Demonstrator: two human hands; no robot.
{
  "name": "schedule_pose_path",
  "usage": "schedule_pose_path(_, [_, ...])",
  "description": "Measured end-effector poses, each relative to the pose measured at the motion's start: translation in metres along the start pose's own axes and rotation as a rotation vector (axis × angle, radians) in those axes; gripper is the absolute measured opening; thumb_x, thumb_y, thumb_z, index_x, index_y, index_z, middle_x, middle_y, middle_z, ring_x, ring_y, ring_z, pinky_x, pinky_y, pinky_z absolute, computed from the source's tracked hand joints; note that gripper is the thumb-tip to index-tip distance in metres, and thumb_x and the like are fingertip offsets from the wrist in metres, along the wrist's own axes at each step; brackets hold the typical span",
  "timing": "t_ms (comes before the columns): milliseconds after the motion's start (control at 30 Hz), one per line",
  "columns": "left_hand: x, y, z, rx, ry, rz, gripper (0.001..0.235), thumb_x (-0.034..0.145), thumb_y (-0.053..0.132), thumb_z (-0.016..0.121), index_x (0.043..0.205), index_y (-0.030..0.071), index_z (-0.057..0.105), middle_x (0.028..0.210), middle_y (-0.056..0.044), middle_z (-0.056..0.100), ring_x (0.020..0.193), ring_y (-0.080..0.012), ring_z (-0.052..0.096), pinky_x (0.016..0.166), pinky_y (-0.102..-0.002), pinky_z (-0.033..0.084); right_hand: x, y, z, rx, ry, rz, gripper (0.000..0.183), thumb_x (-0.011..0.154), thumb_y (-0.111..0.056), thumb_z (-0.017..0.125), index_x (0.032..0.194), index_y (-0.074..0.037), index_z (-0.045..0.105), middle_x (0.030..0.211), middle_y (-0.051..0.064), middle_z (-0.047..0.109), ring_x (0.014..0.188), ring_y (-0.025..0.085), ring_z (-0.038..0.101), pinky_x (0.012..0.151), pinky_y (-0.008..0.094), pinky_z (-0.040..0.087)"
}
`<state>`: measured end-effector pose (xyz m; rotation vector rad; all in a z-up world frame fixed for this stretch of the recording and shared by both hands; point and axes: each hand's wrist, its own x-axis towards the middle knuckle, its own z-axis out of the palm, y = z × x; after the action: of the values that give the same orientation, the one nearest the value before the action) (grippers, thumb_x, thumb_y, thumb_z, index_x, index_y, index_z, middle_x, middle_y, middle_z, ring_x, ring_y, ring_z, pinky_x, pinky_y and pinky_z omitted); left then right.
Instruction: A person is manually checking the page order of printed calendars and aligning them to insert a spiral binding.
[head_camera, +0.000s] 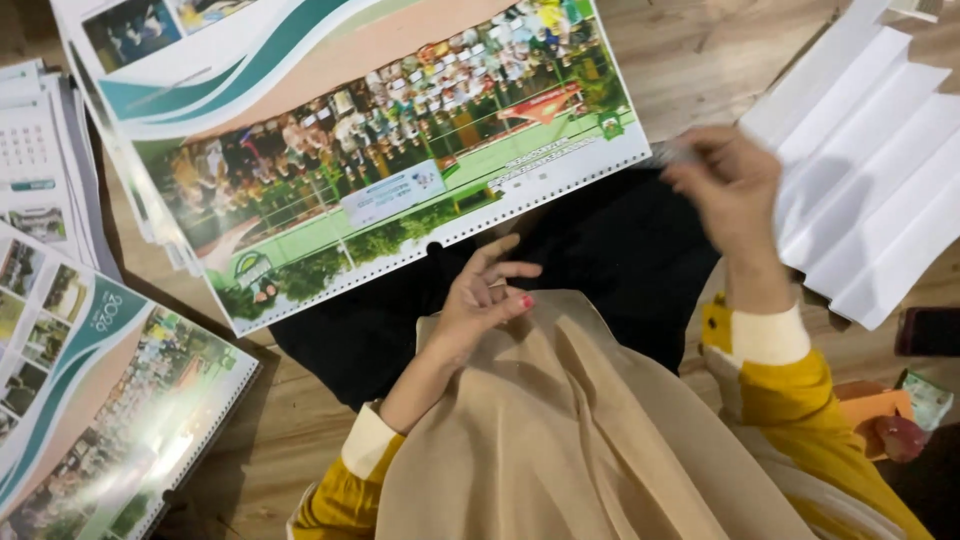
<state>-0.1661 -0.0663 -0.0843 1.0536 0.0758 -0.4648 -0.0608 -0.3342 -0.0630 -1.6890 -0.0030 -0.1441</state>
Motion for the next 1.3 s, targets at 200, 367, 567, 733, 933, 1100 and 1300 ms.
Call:
schedule_pose_path(200, [0.002, -0.017, -0.001, -0.312, 0.312, 0.009, 0.044, 0.082, 0.011, 0.061, 0.123, 0.002, 0.044, 0.108, -0.019, 0.059, 0.083, -0.0208, 0.066, 0.071, -0.026, 0.058, -0.027, -0.009, 0.041, -0.313, -0.321, -0.328, 0.017, 0.073, -0.003, 0.076, 0.088, -0.006, 0.070, 0.081, 0.008, 0.064, 0.069, 0.018, 0.057, 0.065, 0.030, 0.049])
schedule_pose_path(367, [0.001, -0.016, 0.000, -0.383, 0.383, 0.036, 0.024, 0.081, -0.002, 0.058, 0.105, -0.004, 0.055, 0.099, -0.022, 0.062, 0.083, -0.0267, 0.066, 0.074, -0.031, 0.057, -0.034, -0.011, 0.043, -0.324, -0.269, -0.333, 0.014, 0.079, 0.000, 0.072, 0.092, -0.004, 0.070, 0.083, 0.010, 0.061, 0.066, 0.015, 0.052, 0.058, 0.026, 0.046])
schedule_pose_path(567, [0.007, -0.027, -0.002, -0.536, 0.364, 0.007, 0.025, 0.082, 0.007, 0.064, 0.089, -0.003, 0.042, 0.103, -0.030, 0.058, 0.085, -0.0373, 0.063, 0.076, -0.039, 0.055, -0.038, -0.008, 0.039, -0.335, -0.249, -0.306, 0.015, 0.078, 0.001, 0.073, 0.092, -0.004, 0.070, 0.085, 0.011, 0.059, 0.064, 0.015, 0.052, 0.055, 0.026, 0.046])
schedule_pose_path(733, [0.015, -0.026, 0.003, -0.527, 0.506, -0.003, 0.023, 0.082, 0.009, 0.063, 0.093, -0.008, 0.053, 0.101, -0.030, 0.059, 0.083, -0.0333, 0.065, 0.072, -0.034, 0.057, -0.038, -0.005, 0.041, -0.290, -0.219, -0.267, 0.020, 0.077, 0.000, 0.074, 0.096, -0.004, 0.068, 0.095, 0.012, 0.056, 0.070, 0.015, 0.054, 0.058, 0.025, 0.047])
schedule_pose_path(933, [0.016, -0.017, 0.012, -0.496, 0.527, 0.065, 0.027, 0.083, 0.003, 0.061, 0.107, -0.008, 0.057, 0.100, -0.028, 0.061, 0.084, -0.0319, 0.065, 0.075, -0.033, 0.056, -0.058, 0.025, 0.046, 0.482, 0.083, 0.344, 0.030, 0.084, -0.012, 0.062, 0.113, -0.010, 0.052, 0.102, 0.004, 0.059, 0.076, 0.007, 0.058, 0.063, 0.017, 0.051])
schedule_pose_path(1100, [0.026, -0.036, 0.007, -0.500, 0.530, 0.084, 0.027, 0.083, 0.001, 0.061, 0.107, -0.009, 0.056, 0.098, -0.029, 0.061, 0.083, -0.0332, 0.065, 0.075, -0.035, 0.057, -0.059, 0.029, 0.057, 0.813, 0.094, 0.710, 0.039, 0.080, -0.031, 0.065, 0.112, -0.011, 0.055, 0.104, 0.002, 0.062, 0.079, 0.007, 0.061, 0.067, 0.018, 0.052])
schedule_pose_path(1300, [0.030, -0.023, 0.013, -0.492, 0.583, 0.095, 0.019, 0.081, 0.001, 0.063, 0.096, -0.009, 0.058, 0.094, -0.028, 0.062, 0.081, -0.0337, 0.065, 0.073, -0.036, 0.057, -0.047, 0.027, 0.065, 0.636, 0.149, 0.627, 0.020, 0.084, -0.021, 0.064, 0.095, -0.005, 0.061, 0.090, 0.013, 0.064, 0.075, 0.018, 0.066, 0.066, 0.028, 0.057])
